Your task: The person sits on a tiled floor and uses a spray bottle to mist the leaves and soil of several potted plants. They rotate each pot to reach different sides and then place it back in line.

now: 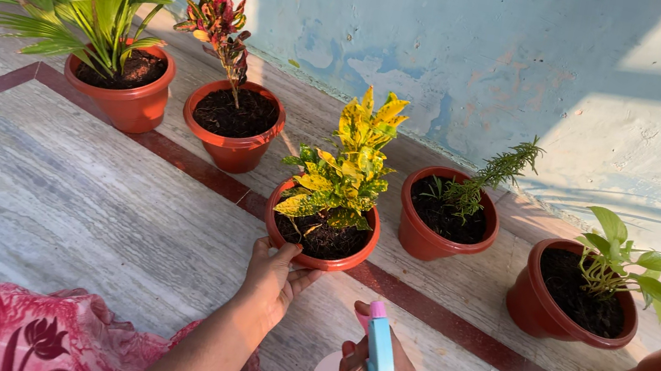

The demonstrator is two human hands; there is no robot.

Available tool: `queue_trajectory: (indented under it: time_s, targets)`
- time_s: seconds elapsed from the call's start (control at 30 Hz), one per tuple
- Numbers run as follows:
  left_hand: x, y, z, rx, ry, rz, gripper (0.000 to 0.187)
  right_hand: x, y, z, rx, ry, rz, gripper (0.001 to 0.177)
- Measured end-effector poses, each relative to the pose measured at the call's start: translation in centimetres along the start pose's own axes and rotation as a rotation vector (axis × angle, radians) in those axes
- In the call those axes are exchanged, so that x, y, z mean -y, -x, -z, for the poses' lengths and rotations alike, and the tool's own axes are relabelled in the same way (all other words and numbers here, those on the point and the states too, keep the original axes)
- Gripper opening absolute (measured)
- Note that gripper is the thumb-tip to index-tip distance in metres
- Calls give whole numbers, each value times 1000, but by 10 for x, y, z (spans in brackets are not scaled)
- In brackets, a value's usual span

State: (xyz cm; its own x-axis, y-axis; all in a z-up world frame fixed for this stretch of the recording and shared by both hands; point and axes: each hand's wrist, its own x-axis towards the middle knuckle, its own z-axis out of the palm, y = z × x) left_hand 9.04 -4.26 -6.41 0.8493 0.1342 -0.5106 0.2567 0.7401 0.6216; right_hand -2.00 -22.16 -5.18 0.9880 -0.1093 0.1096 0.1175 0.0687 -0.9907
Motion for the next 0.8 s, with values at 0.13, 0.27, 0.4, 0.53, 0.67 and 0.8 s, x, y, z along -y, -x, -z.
queue_trajectory:
  time_s: [0.13,0.27,0.4,0.53,0.67,0.8]
  targets:
    - [-2,-9,-5,-7,0,-11,41,7,-2,-5,-7,105,-37,55]
    - [-8,-15,-12,-35,-24,-5,43,12,-5,-14,-34,210,-120,53]
    - [-12,-23,-21,-53,-26,-10,44,10,-5,-15,-39,168,-88,54]
    - [-14,-39,-24,-38,4,-26,41,4,-8,-10,-12,166,-28,56]
    - [-14,-64,-26,-11,27,-69,39,-2,-10,-10,-19,171,-38,63]
    - [-15,-86,-27,-26,10,-65,38,-8,-12,-14,-72,313,-176,65]
